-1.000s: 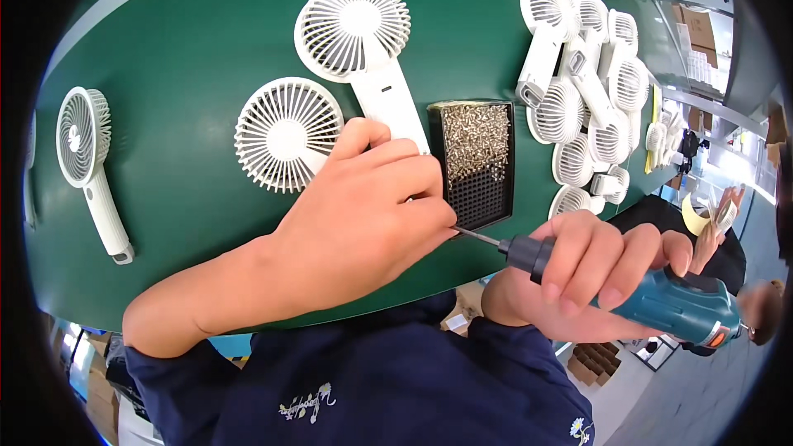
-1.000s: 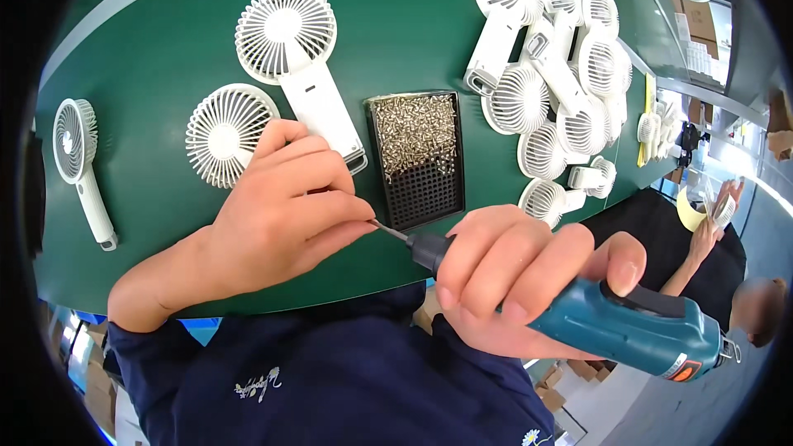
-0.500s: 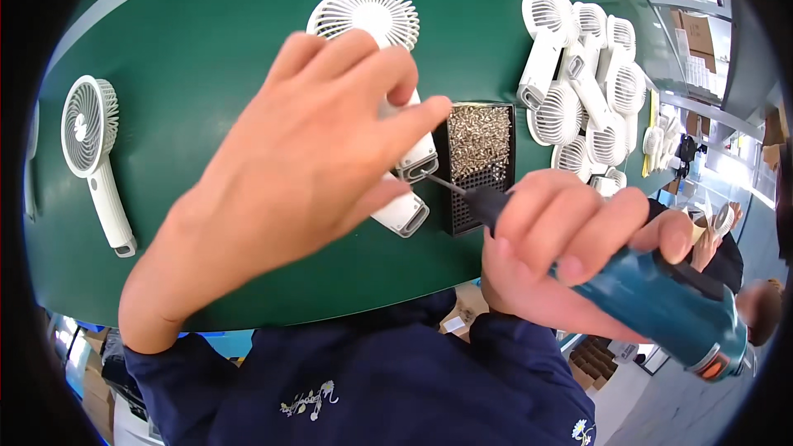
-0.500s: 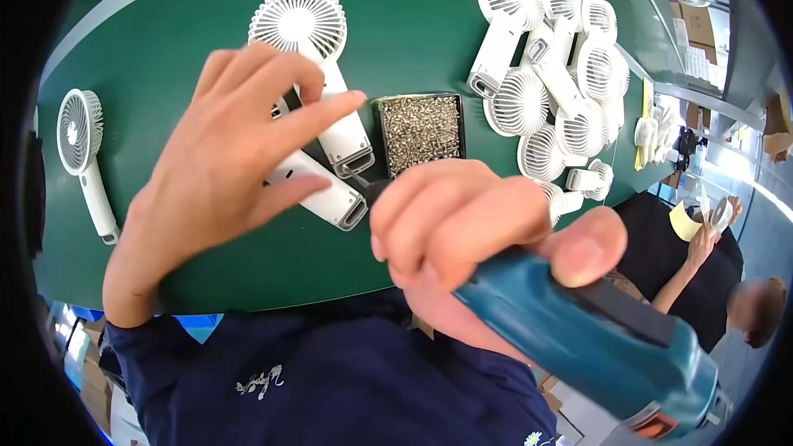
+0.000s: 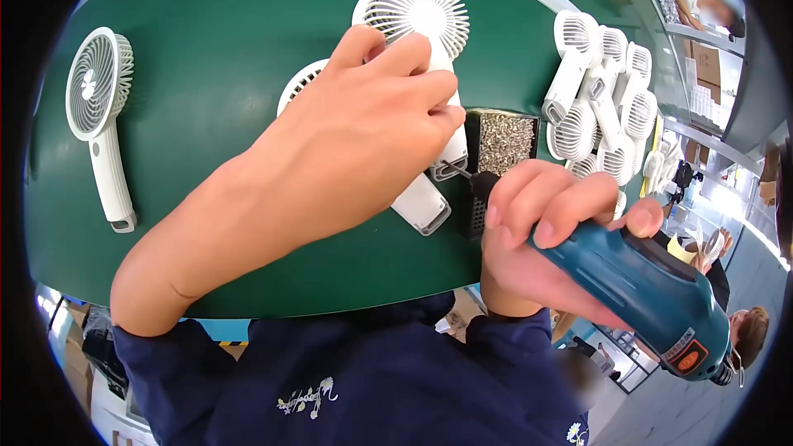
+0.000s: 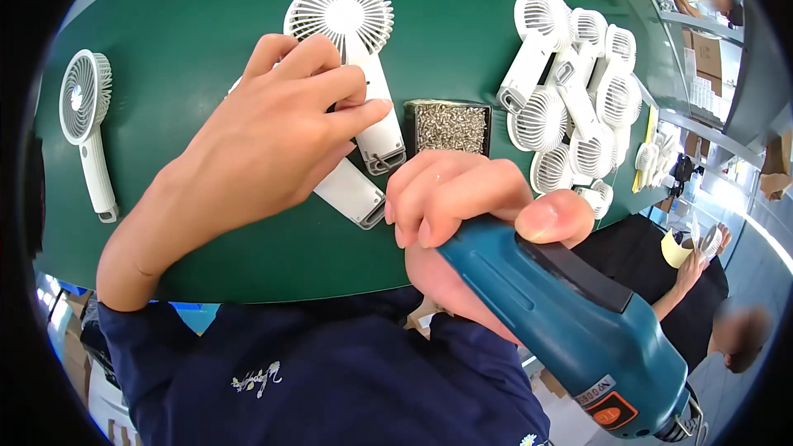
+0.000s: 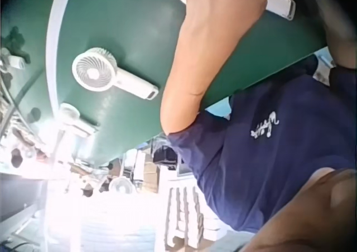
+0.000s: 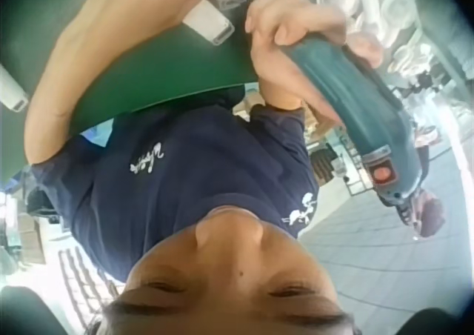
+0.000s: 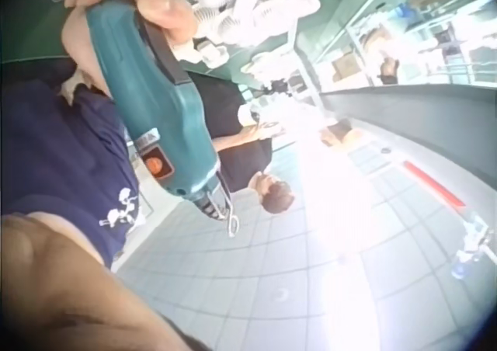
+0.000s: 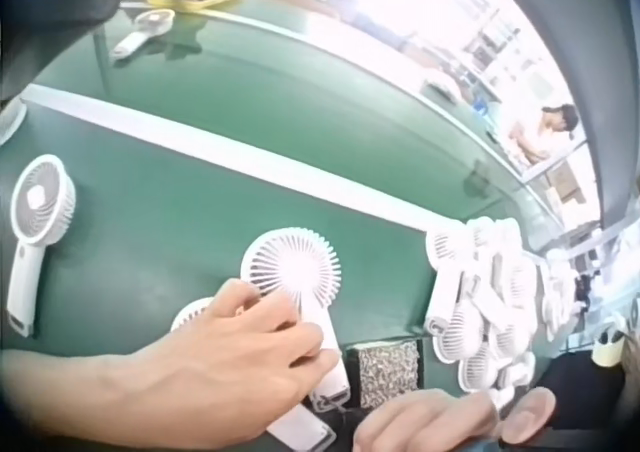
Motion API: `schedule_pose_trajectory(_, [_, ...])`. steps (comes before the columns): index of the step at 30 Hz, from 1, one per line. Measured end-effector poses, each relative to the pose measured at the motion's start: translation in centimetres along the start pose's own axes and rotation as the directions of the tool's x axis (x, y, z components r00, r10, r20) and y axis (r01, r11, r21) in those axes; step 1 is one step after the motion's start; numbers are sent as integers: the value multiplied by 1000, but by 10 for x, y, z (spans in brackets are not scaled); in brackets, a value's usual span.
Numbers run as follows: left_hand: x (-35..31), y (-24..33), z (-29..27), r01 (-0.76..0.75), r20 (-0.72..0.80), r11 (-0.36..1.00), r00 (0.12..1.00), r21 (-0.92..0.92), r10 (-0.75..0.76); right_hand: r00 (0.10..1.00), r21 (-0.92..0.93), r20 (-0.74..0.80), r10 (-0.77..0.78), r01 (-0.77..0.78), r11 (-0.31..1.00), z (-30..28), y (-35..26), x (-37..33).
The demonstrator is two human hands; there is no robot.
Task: Assembling portable mini fans using an electric screwdriver at a factory production line.
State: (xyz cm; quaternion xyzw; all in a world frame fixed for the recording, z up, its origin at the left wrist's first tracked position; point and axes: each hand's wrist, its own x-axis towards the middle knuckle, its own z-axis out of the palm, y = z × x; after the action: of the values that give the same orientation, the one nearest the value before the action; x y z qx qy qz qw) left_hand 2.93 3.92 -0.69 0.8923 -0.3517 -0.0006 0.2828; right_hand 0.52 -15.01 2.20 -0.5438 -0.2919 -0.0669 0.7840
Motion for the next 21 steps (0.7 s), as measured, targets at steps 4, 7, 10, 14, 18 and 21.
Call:
schedule_pose_trajectory(4, [0,1,2,1,-14,1000,1000,15,0,997,-3,72,21,-21,1000,-4,-2,0])
schedule_pose_trajectory(7, [-1,1,5,-1,-39,1000,999,8,2,994,-11,104,27,-26,1000,-2,-3,-2])
schedule_pose_trajectory(10, [-1,3,6,7,-66,997,998,-72,-12,999,12,0,-48,48,999,-4,-9,-5])
schedule_pose_trajectory(14, [-4,9,7,13,-73,999,997,-38,-16,954,4,-228,-193,199,980,-34,-34,-12])
schedule_pose_trajectory(18, [-2,13,9,48,-41,999,998,-11,-48,969,46,-224,-102,115,992,-56,-34,-23])
schedule_pose_trajectory(21, [-1,13,10,22,-107,998,994,-65,-29,979,22,-177,-105,111,994,-57,-27,-28])
